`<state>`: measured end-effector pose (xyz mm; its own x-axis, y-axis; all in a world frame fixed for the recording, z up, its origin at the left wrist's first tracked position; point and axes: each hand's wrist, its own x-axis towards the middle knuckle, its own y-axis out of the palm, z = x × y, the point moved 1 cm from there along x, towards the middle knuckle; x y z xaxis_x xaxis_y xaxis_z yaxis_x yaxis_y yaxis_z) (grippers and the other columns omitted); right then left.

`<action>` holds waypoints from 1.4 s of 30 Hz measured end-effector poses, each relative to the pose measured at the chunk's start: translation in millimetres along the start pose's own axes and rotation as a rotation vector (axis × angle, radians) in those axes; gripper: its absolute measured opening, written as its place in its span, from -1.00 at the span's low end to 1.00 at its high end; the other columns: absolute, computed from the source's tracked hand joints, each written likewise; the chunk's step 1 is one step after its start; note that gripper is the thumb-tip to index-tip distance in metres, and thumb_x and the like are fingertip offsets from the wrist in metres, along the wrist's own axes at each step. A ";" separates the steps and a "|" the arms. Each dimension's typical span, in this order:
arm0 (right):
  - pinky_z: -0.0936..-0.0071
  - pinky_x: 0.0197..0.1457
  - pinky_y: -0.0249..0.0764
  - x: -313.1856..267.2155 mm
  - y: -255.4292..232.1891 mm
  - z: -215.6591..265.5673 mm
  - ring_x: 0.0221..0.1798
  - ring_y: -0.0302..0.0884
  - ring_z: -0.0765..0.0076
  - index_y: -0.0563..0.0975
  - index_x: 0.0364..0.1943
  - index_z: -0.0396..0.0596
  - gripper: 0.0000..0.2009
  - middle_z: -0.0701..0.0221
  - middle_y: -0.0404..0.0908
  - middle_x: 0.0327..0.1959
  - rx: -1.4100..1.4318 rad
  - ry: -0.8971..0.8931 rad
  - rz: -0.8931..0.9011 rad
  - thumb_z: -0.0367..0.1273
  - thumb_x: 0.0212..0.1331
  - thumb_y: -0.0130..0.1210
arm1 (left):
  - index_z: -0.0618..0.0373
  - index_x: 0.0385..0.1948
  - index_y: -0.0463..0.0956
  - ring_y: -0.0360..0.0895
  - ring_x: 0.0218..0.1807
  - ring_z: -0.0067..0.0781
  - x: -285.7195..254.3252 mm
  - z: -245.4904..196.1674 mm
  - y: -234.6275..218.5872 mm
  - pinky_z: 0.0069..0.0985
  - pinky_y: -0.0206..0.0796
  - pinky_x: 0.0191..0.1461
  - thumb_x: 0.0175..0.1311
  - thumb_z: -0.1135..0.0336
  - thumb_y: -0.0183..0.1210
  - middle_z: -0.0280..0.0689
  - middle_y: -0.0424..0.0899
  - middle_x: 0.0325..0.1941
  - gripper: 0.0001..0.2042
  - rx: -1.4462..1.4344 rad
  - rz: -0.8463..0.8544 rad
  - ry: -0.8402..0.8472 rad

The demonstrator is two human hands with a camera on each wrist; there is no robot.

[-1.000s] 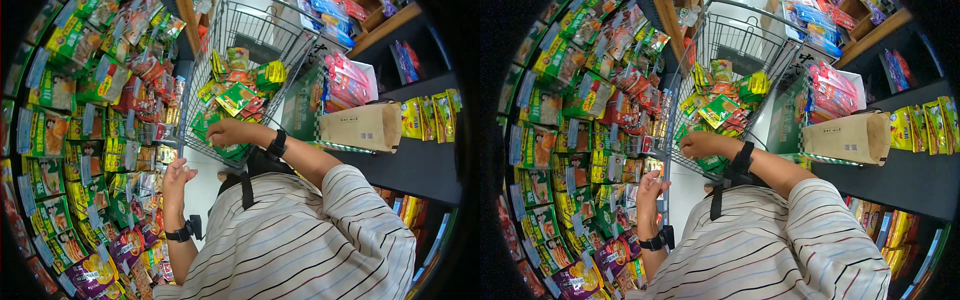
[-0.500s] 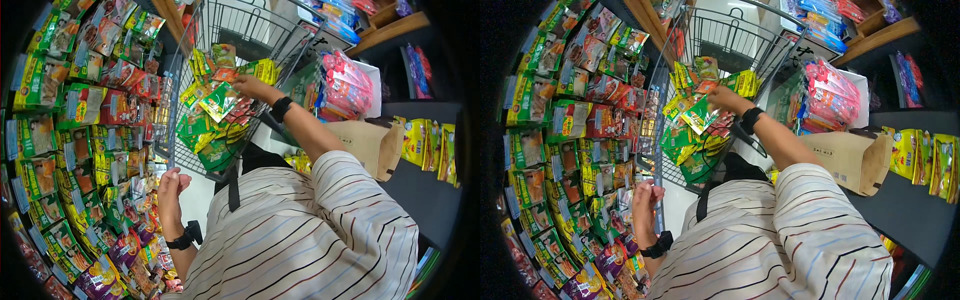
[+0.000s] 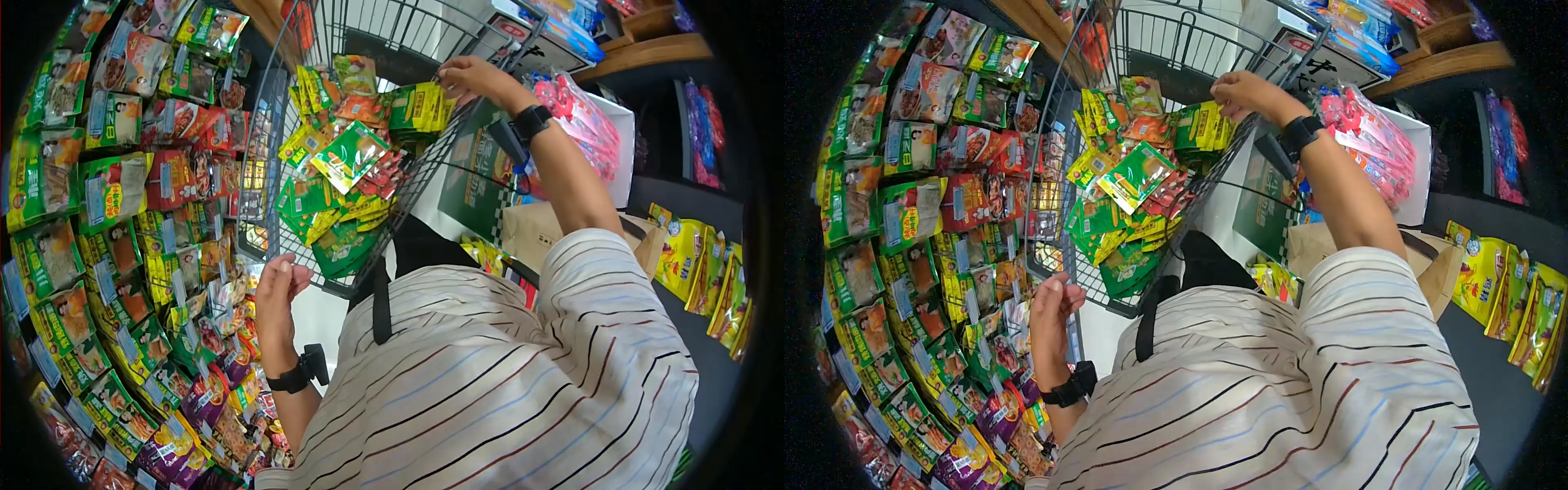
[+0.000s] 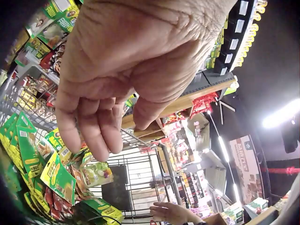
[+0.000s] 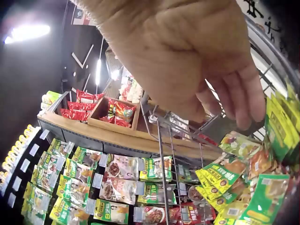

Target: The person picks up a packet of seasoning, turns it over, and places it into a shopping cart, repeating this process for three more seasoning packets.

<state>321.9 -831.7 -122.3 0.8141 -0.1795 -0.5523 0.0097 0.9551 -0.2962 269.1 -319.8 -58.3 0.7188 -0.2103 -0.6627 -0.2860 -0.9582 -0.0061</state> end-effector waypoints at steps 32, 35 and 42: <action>0.23 -0.18 0.59 183.3 143.6 -105.5 -0.19 0.70 0.14 0.64 -0.20 -0.23 -0.65 0.13 0.72 -0.18 -0.897 -0.090 0.449 -0.18 0.19 0.11 | 0.26 0.05 0.44 0.64 -0.16 -0.38 8.1 28.0 28.2 -0.43 0.48 0.04 0.50 0.08 0.02 -0.24 0.67 -0.25 -0.62 -0.070 -0.120 -0.155; 0.23 -0.26 0.56 180.1 164.4 -111.6 -0.29 0.67 0.13 0.63 -0.22 -0.20 -0.69 0.18 0.72 -0.28 -0.472 0.336 0.321 -0.22 0.14 0.14 | 0.27 0.05 0.44 0.64 -0.16 -0.36 5.7 23.8 32.3 -0.42 0.48 0.05 0.51 0.07 0.00 -0.22 0.67 -0.26 -0.61 -0.029 -0.161 -0.186; 0.25 -0.21 0.56 206.2 221.8 -184.6 -0.21 0.69 0.09 0.63 -0.20 -0.29 -0.66 0.09 0.70 -0.19 -0.722 0.211 0.451 -0.22 0.18 0.21 | 0.29 0.04 0.44 0.63 -0.16 -0.37 13.4 34.9 32.4 -0.39 0.48 0.05 0.51 0.06 -0.01 -0.22 0.67 -0.27 -0.60 -0.103 -0.170 -0.230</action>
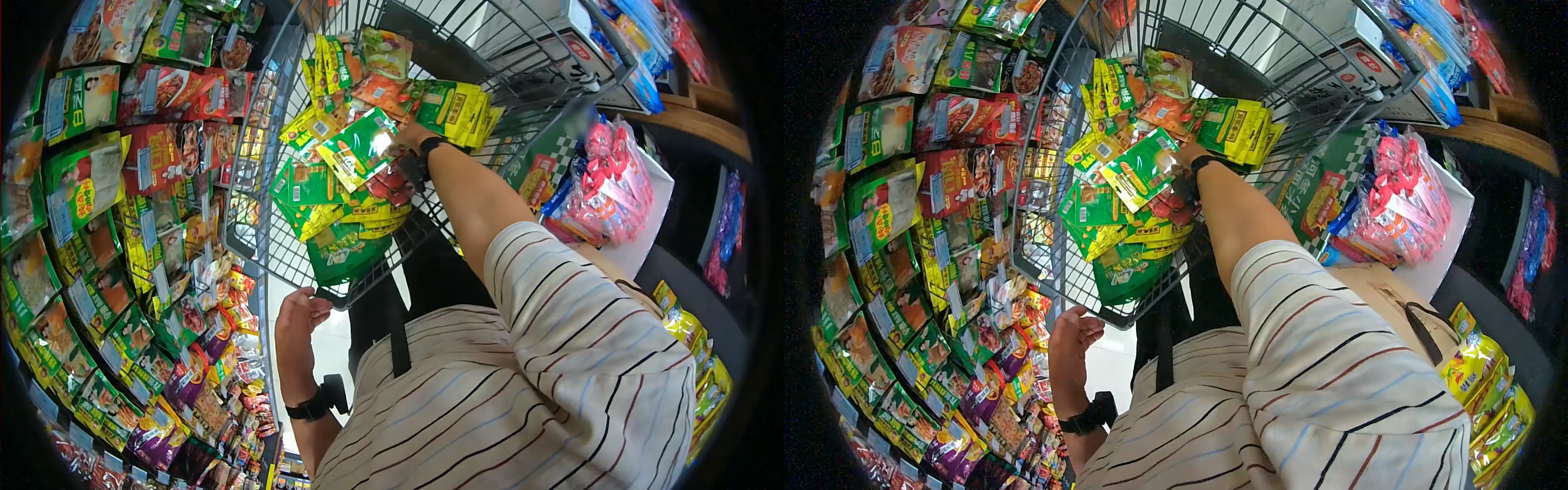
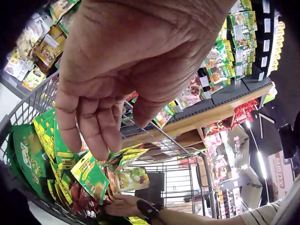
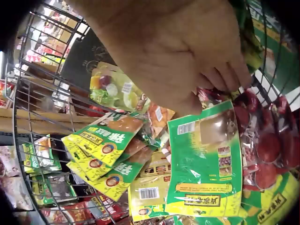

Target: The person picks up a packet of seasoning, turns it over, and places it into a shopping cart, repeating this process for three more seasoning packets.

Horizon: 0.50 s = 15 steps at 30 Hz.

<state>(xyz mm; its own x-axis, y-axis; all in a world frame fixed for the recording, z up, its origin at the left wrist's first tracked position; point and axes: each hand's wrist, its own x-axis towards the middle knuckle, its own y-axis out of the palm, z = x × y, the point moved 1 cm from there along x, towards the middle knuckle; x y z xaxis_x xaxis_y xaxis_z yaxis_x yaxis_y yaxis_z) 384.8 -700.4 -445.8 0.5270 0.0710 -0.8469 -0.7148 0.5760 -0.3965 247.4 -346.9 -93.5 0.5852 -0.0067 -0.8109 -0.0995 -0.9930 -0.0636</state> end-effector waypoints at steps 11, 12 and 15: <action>0.10 -0.11 0.61 32.9 49.1 19.7 -0.05 0.68 0.10 0.55 -0.10 -0.37 -0.64 0.13 0.64 -0.03 0.222 -0.113 0.019 -0.27 0.22 0.19 | 0.29 0.03 0.45 0.63 -0.16 -0.40 11.7 -6.2 -0.7 -0.40 0.47 0.06 0.52 0.06 -0.02 -0.23 0.68 -0.26 -0.60 0.072 -0.009 -0.029; 0.08 -0.11 0.62 36.9 53.5 29.9 -0.04 0.67 0.10 0.55 -0.10 -0.35 -0.66 0.12 0.64 -0.02 0.207 -0.105 0.053 -0.28 0.24 0.17 | 0.29 0.03 0.45 0.63 -0.16 -0.40 13.2 -7.5 -0.6 -0.41 0.47 0.06 0.52 0.06 -0.03 -0.23 0.68 -0.26 -0.60 0.075 0.001 -0.027; 0.07 -0.11 0.63 59.7 70.9 47.3 -0.04 0.68 0.10 0.58 -0.12 -0.30 -0.68 0.10 0.64 -0.01 0.221 -0.093 0.213 -0.26 0.25 0.14 | 0.29 0.03 0.45 0.62 -0.15 -0.40 15.7 -13.4 2.8 -0.42 0.46 0.06 0.52 0.06 -0.03 -0.22 0.68 -0.25 -0.60 0.083 0.012 -0.024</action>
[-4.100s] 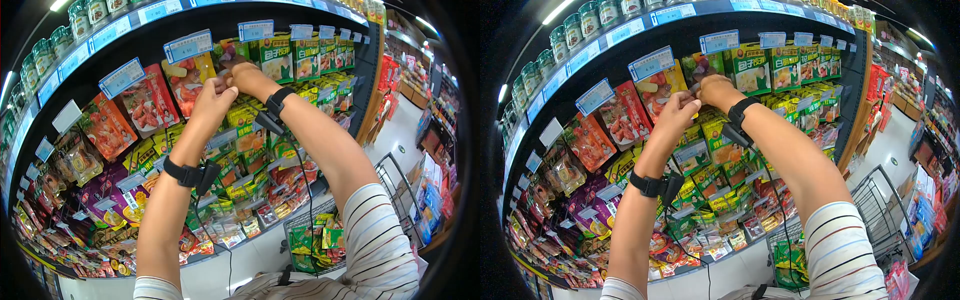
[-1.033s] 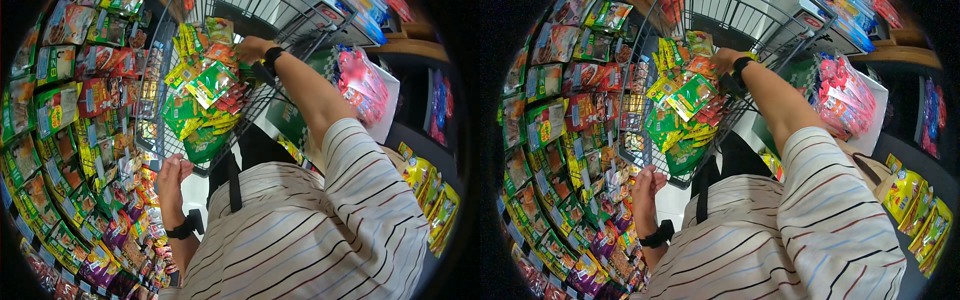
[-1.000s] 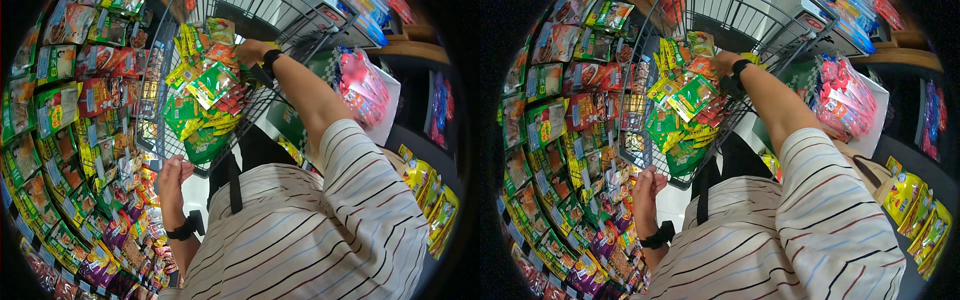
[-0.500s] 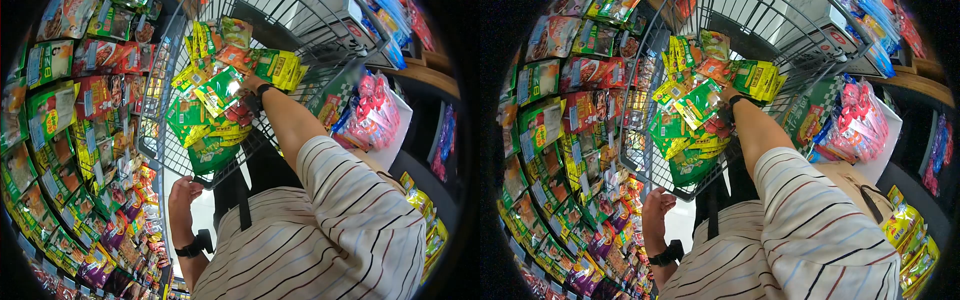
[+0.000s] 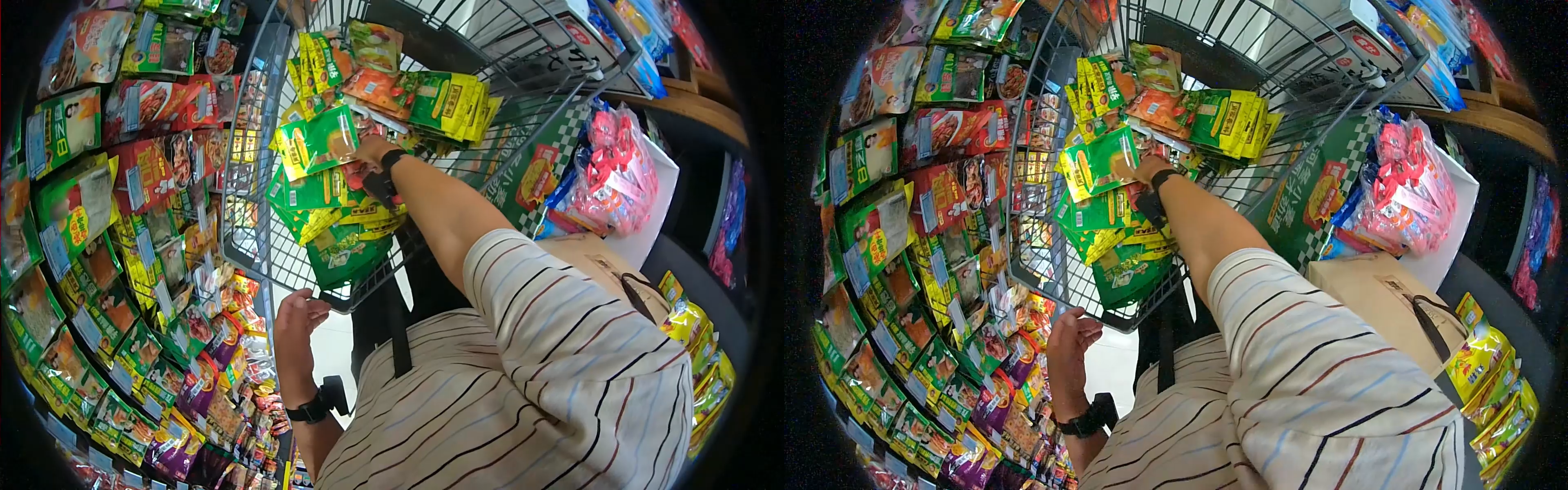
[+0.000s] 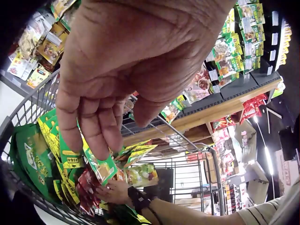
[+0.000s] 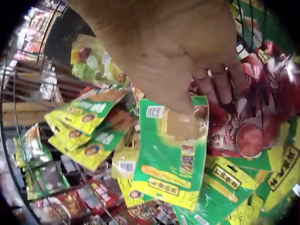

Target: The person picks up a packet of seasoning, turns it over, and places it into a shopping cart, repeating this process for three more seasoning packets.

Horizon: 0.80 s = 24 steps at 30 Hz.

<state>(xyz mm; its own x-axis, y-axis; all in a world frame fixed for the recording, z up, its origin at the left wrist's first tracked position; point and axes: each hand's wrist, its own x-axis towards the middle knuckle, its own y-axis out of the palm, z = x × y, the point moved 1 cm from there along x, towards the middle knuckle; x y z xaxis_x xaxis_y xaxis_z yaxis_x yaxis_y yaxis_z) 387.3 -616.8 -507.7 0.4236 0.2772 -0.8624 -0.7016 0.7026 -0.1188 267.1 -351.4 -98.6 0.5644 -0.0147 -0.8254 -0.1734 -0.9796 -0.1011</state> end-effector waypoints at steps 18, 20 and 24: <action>0.23 -0.08 0.62 -38.9 -26.0 -53.9 -0.07 0.72 0.16 0.73 -0.19 0.00 -0.70 0.23 0.73 -0.12 -0.262 0.255 -0.378 -0.23 -0.04 0.36 | 0.27 0.04 0.43 0.63 -0.14 -0.38 13.9 6.3 -2.7 -0.41 0.47 0.06 0.50 0.04 0.01 -0.21 0.68 -0.25 -0.59 -0.044 -0.001 -0.033; 0.21 -0.06 0.61 -26.2 -22.9 -70.0 -0.04 0.71 0.13 0.71 -0.17 -0.04 -0.66 0.21 0.72 -0.10 -0.035 0.272 -0.430 -0.23 -0.06 0.37 | 0.26 0.03 0.44 0.64 -0.14 -0.38 16.1 7.7 -2.6 -0.40 0.47 0.06 0.51 0.04 0.01 -0.22 0.68 -0.25 -0.60 -0.046 -0.004 -0.043; 0.18 -0.03 0.59 -8.6 -16.4 -85.3 -0.01 0.68 0.05 0.69 -0.13 -0.09 -0.63 0.19 0.70 -0.07 0.052 0.276 -0.489 -0.26 -0.07 0.37 | 0.27 0.03 0.44 0.64 -0.15 -0.39 16.8 9.1 -3.2 -0.40 0.47 0.06 0.51 0.07 0.00 -0.24 0.69 -0.25 -0.62 -0.049 -0.022 -0.070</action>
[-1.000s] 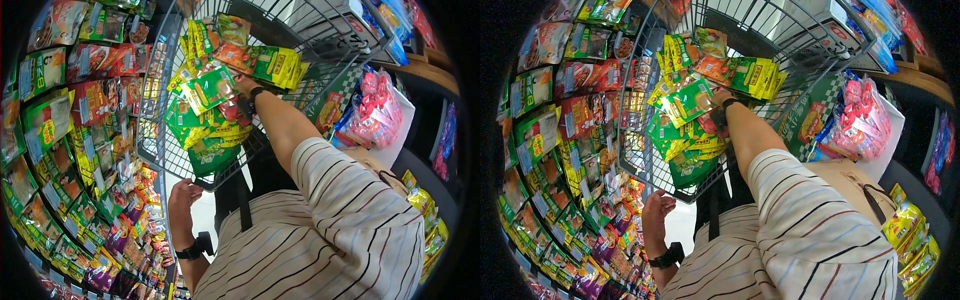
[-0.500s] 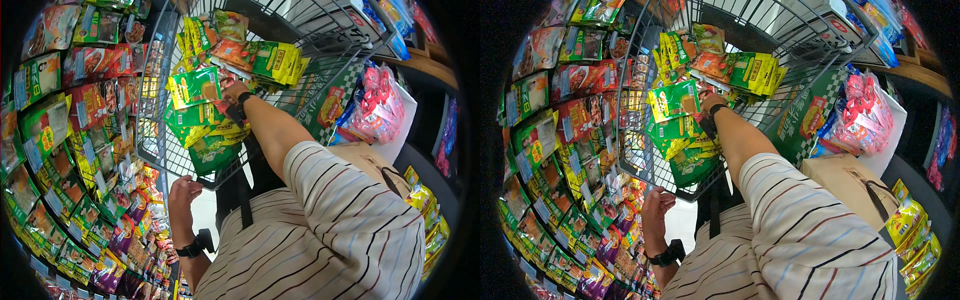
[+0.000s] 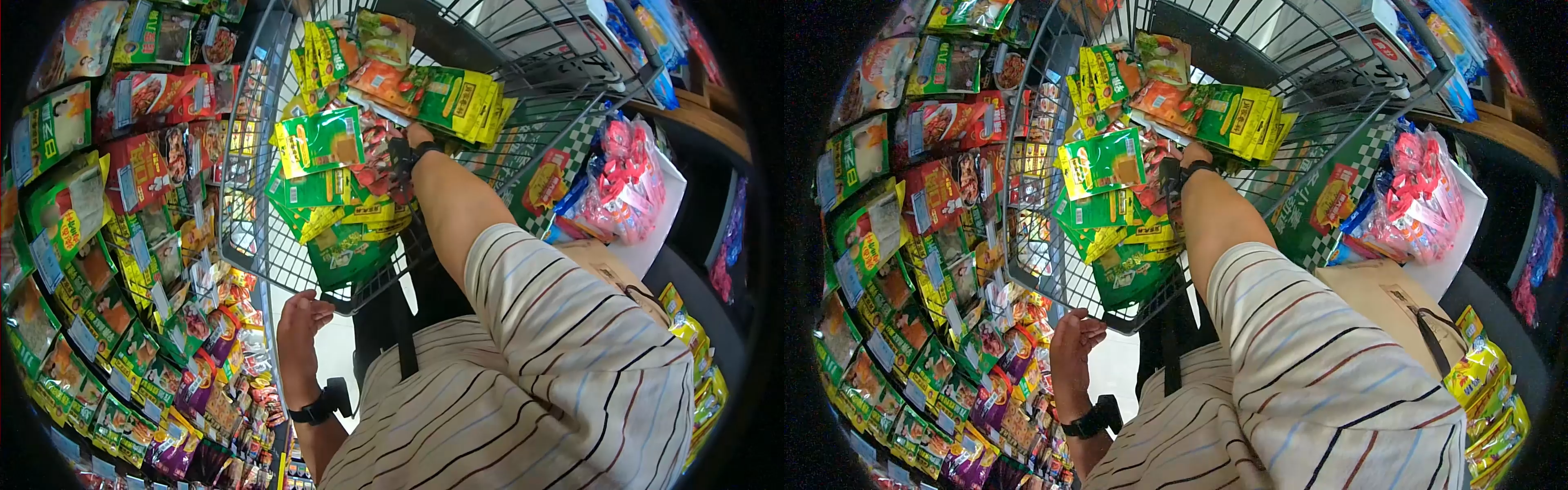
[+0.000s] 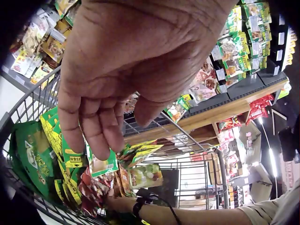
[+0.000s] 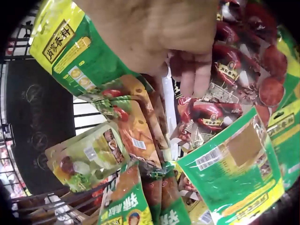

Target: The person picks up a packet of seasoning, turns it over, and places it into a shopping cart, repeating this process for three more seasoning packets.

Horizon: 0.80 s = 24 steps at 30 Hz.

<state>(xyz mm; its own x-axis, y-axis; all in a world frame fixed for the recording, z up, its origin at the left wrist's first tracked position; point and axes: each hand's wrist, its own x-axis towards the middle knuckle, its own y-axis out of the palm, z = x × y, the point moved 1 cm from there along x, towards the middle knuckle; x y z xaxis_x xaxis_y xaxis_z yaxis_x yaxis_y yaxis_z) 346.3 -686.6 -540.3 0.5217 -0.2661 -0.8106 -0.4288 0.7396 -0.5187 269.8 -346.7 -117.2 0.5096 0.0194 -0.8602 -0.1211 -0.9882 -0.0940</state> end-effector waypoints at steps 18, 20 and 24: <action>0.05 -0.08 0.61 26.2 -8.4 2.5 -0.02 0.68 -0.06 0.63 -0.19 -0.23 -0.73 0.08 0.70 -0.12 0.114 -0.083 -0.112 -0.31 0.10 0.26 | 0.30 0.02 0.45 0.63 -0.15 -0.37 -4.8 -2.0 3.9 -0.41 0.48 0.05 0.50 0.03 0.00 -0.21 0.67 -0.26 -0.57 0.022 0.029 0.055; 0.09 -0.15 0.67 33.2 -3.5 13.3 -0.04 0.69 -0.06 0.54 -0.11 -0.33 -0.73 0.02 0.69 -0.13 0.857 0.167 -0.154 -0.38 0.21 0.13 | 0.30 0.02 0.45 0.63 -0.15 -0.37 -7.4 -0.8 1.0 -0.41 0.48 0.05 0.50 0.02 0.00 -0.20 0.67 -0.26 -0.57 0.017 0.028 0.065; 0.36 -0.18 0.68 -33.8 -32.5 50.6 -0.18 0.68 0.14 0.45 -0.19 -0.35 -0.82 0.13 0.64 -0.17 1.940 0.518 -0.123 -0.46 0.31 -0.09 | 0.31 0.03 0.44 0.63 -0.16 -0.37 -9.2 10.7 -12.3 -0.40 0.49 0.06 0.51 0.02 -0.01 -0.19 0.67 -0.25 -0.57 -0.012 0.017 0.059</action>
<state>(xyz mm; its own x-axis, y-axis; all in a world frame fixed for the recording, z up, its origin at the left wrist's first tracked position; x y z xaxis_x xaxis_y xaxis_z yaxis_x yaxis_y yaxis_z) 379.9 -670.4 -482.3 0.1078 -0.2142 -0.9708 0.9827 0.1709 0.0714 257.5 -333.1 -113.5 0.5569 -0.0062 -0.8305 -0.1201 -0.9901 -0.0731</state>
